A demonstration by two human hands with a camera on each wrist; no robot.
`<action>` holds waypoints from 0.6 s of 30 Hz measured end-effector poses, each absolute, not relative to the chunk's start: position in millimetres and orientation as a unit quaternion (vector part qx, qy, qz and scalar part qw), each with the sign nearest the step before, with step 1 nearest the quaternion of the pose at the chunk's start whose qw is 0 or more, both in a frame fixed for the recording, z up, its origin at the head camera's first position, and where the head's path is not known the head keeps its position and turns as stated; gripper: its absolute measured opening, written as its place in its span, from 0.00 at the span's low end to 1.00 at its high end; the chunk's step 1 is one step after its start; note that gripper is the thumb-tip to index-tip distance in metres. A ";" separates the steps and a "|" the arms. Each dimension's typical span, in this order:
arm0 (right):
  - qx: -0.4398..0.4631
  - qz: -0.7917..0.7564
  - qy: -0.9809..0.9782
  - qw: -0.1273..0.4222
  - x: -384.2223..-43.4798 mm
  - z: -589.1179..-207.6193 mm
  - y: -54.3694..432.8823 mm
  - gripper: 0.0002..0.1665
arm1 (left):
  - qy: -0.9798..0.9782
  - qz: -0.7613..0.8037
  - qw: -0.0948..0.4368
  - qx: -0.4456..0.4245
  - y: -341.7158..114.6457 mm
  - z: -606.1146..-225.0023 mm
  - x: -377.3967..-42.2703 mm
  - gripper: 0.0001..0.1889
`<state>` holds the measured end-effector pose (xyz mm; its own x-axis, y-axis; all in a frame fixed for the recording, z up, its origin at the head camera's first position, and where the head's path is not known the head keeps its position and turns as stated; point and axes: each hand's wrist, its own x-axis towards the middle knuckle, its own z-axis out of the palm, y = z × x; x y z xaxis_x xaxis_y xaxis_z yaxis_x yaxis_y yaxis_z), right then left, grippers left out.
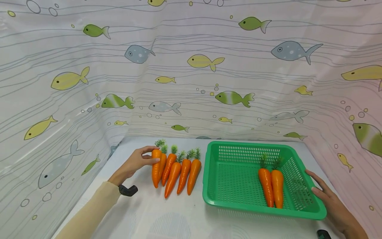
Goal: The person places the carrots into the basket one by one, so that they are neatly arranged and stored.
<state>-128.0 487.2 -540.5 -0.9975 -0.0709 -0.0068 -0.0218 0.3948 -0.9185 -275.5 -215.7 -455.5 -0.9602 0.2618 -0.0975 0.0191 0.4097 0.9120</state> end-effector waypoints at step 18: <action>-0.028 -0.541 0.840 0.011 -128.2 -540.4 485.7 0.37 | 0.831 0.525 0.119 0.138 -178.1 -434.5 -283.2 0.34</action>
<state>-128.2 485.7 -540.4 -0.9981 -0.0597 0.0122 -0.0358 0.4128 -0.9101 -283.2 -178.1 -434.5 -0.9337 0.3539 -0.0537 0.1038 0.4112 0.9056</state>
